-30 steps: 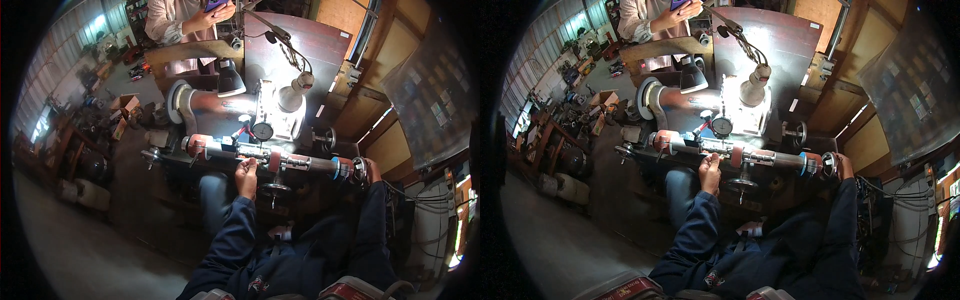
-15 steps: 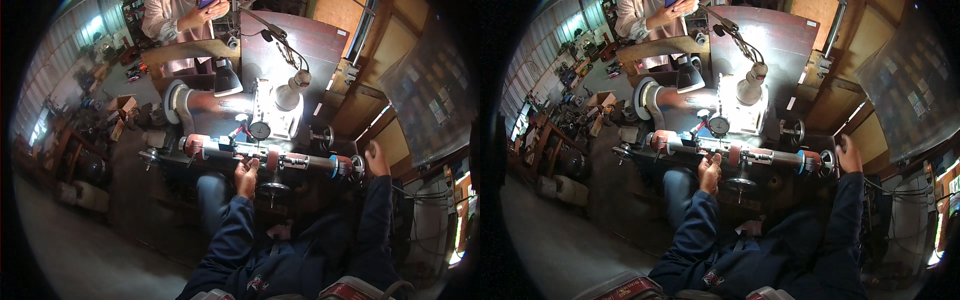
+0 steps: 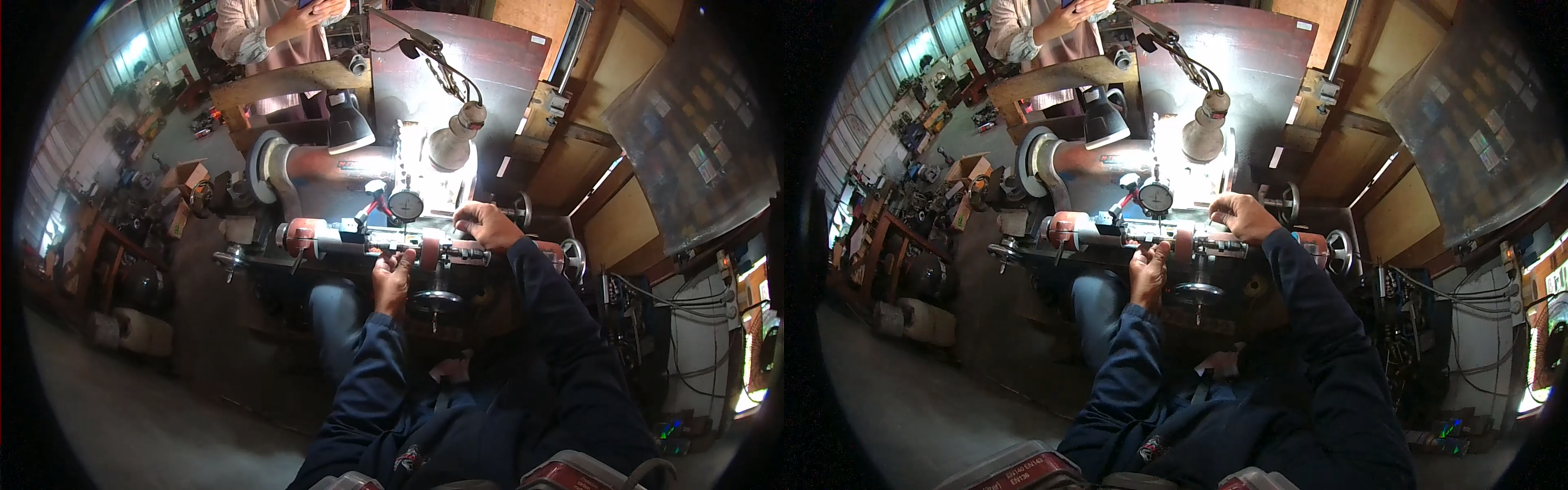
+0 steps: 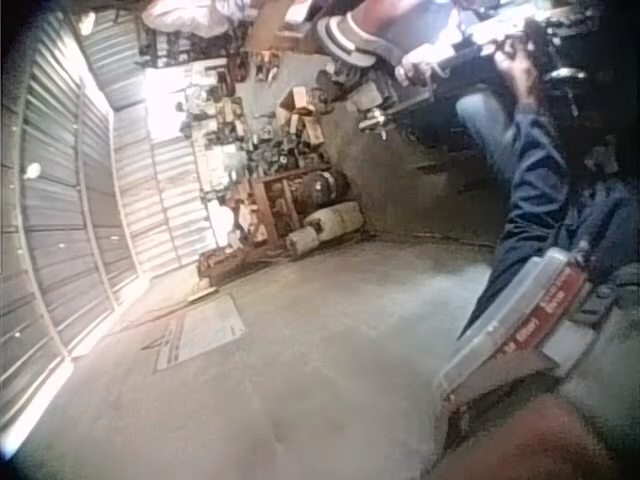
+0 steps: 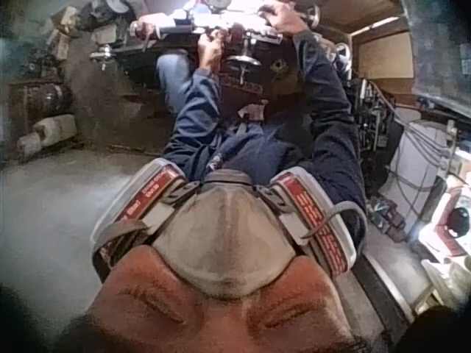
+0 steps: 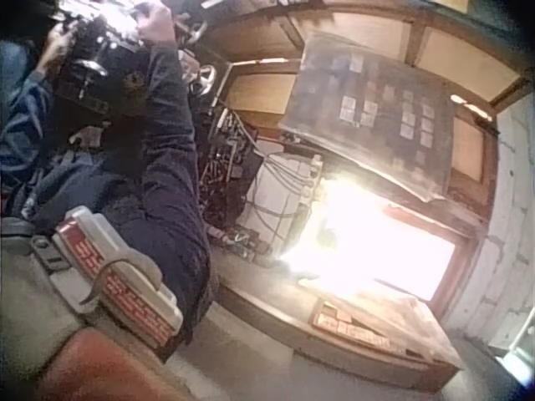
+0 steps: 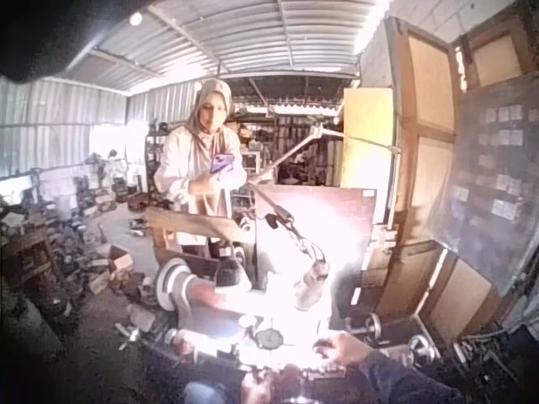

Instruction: Operating a metal lathe to machine a cylindrical part.

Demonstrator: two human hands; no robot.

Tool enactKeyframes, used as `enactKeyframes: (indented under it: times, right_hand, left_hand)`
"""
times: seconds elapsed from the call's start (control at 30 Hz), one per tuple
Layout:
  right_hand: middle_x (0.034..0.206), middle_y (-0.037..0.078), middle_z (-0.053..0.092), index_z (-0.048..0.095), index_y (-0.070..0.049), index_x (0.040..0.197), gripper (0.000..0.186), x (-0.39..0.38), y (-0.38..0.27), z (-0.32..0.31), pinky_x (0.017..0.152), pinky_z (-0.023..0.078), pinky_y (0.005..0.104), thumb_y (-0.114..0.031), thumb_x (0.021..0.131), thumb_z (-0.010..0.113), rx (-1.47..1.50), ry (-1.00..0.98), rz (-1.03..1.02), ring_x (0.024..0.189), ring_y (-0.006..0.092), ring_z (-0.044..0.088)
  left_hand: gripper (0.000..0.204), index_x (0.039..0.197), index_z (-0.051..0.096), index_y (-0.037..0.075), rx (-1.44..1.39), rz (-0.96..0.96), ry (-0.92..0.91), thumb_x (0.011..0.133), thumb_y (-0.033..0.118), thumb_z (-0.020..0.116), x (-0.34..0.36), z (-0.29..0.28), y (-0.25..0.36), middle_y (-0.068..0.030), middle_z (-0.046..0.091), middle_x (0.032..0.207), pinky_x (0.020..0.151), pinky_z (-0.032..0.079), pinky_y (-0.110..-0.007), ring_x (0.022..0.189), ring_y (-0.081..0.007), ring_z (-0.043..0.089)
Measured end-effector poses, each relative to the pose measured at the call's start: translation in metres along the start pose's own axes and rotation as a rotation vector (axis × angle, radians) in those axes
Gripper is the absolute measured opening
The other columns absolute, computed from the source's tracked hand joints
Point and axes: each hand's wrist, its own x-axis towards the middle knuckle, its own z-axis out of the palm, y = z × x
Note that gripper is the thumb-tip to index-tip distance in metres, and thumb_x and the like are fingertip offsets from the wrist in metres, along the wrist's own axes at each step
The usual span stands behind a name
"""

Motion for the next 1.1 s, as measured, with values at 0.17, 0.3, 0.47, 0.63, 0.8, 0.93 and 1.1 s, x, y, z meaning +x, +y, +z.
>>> enactKeyframes:
  times: [0.17,0.3,0.47,0.63,0.8,0.93,1.1]
  right_hand:
    - [0.088,0.005,0.065,0.063,0.002,0.096,0.015,0.003,0.004,0.008,0.081,0.050,0.0255,0.011,0.085,0.056,0.168,-0.073,0.069,0.087,0.0110,0.061]
    - [0.087,0.005,0.065,0.063,0.003,0.095,0.016,0.003,0.004,0.010,0.081,0.050,0.0256,0.011,0.084,0.057,0.189,-0.096,0.108,0.087,0.0109,0.061]
    - [0.087,0.007,0.068,0.064,0.003,0.095,0.014,0.001,-0.006,0.007,0.078,0.051,0.0275,0.008,0.082,0.061,0.078,-0.112,0.009,0.084,0.0131,0.065]
    - [0.085,0.012,0.070,0.066,0.003,0.092,0.016,0.000,-0.021,0.007,0.074,0.052,0.0290,0.002,0.077,0.066,-0.135,-0.073,-0.063,0.078,0.0166,0.067]
    - [0.080,0.013,0.070,0.068,0.003,0.090,0.017,-0.002,-0.025,0.012,0.070,0.052,0.0285,0.000,0.073,0.066,-0.174,-0.009,-0.022,0.073,0.0177,0.068]
    - [0.077,0.015,0.070,0.070,0.002,0.088,0.016,-0.002,-0.028,0.015,0.069,0.052,0.0291,0.001,0.073,0.063,-0.210,0.034,0.049,0.071,0.0179,0.068]
    - [0.075,0.017,0.069,0.071,0.001,0.087,0.015,-0.002,-0.032,0.017,0.068,0.052,0.0307,-0.001,0.076,0.060,-0.220,0.074,0.072,0.069,0.0202,0.068]
  left_hand:
    - [0.018,0.102,0.059,0.004,-0.068,-0.015,-0.083,0.089,0.014,0.068,-0.002,-0.004,0.007,0.0006,0.062,0.089,0.059,0.036,-0.016,0.072,-0.0031,0.051]
    - [0.017,0.101,0.059,0.005,-0.075,-0.045,-0.123,0.089,0.014,0.068,0.000,-0.012,0.003,0.0017,0.060,0.088,0.056,0.035,-0.016,0.069,-0.0029,0.051]
    - [0.021,0.103,0.057,0.005,-0.028,0.000,-0.091,0.089,0.016,0.069,0.001,-0.010,0.001,0.0030,0.059,0.088,0.053,0.034,-0.016,0.066,-0.0019,0.049]
    - [0.027,0.106,0.055,0.004,-0.018,-0.013,-0.057,0.088,0.018,0.070,0.005,-0.012,-0.009,0.0015,0.060,0.090,0.058,0.038,-0.016,0.071,-0.0030,0.052]
    - [0.032,0.107,0.055,0.003,0.007,0.014,-0.032,0.087,0.021,0.072,0.008,-0.011,-0.015,-0.0011,0.062,0.094,0.071,0.043,-0.020,0.082,-0.0071,0.056]
    - [0.037,0.107,0.055,0.001,0.067,0.044,-0.038,0.086,0.025,0.073,0.011,-0.014,-0.019,-0.0019,0.061,0.094,0.073,0.042,-0.021,0.084,-0.0081,0.055]
    - [0.026,0.090,0.054,0.012,0.075,0.124,-0.016,0.086,0.031,0.071,0.010,-0.008,-0.018,0.0104,0.046,0.065,0.043,0.024,-0.017,0.050,0.0013,0.036]
